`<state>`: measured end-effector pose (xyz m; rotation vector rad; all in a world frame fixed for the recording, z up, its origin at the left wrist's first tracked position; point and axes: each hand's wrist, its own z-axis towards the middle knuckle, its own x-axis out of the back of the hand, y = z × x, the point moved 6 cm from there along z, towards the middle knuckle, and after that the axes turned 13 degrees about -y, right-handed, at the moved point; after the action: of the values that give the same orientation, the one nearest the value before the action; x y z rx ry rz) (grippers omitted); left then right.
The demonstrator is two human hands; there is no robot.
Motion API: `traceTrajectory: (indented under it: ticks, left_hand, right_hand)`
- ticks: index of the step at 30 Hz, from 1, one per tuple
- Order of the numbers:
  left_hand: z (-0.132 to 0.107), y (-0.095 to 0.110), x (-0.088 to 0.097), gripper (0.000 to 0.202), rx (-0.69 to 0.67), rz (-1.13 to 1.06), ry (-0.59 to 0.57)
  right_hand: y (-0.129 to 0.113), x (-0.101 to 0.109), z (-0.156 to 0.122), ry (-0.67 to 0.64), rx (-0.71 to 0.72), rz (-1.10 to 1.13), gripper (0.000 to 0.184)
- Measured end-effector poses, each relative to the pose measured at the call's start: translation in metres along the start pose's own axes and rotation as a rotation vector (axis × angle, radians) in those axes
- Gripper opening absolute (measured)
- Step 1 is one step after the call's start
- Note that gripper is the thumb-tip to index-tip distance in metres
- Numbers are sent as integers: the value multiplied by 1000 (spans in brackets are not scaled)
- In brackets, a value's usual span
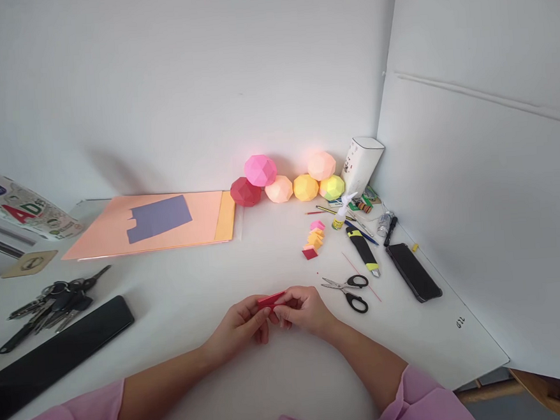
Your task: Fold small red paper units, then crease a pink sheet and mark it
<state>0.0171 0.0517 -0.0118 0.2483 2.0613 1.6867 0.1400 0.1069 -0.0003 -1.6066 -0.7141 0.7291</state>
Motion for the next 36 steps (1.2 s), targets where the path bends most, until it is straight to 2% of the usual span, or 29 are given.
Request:
traceTrajectory:
  ticks: [18,28,30,34,36]
  left_hand:
    - [0,-3,2,37,22,60,28]
    - [1,2,1,37,34,50,49]
    - [1,2,1,39,29,35,55]
    - [0,3,1,42,32,32,78]
    - [-1,4,0,42,23,30,75]
  right_hand:
    - [10,3,0,29,-15,34,20]
    - [7,3,0,31,49,0,19]
    - [7,2,0,31,62,18,24]
    - [4,0,-1,36,64,52,46]
    - [2,-2,-1,9,42,22,43]
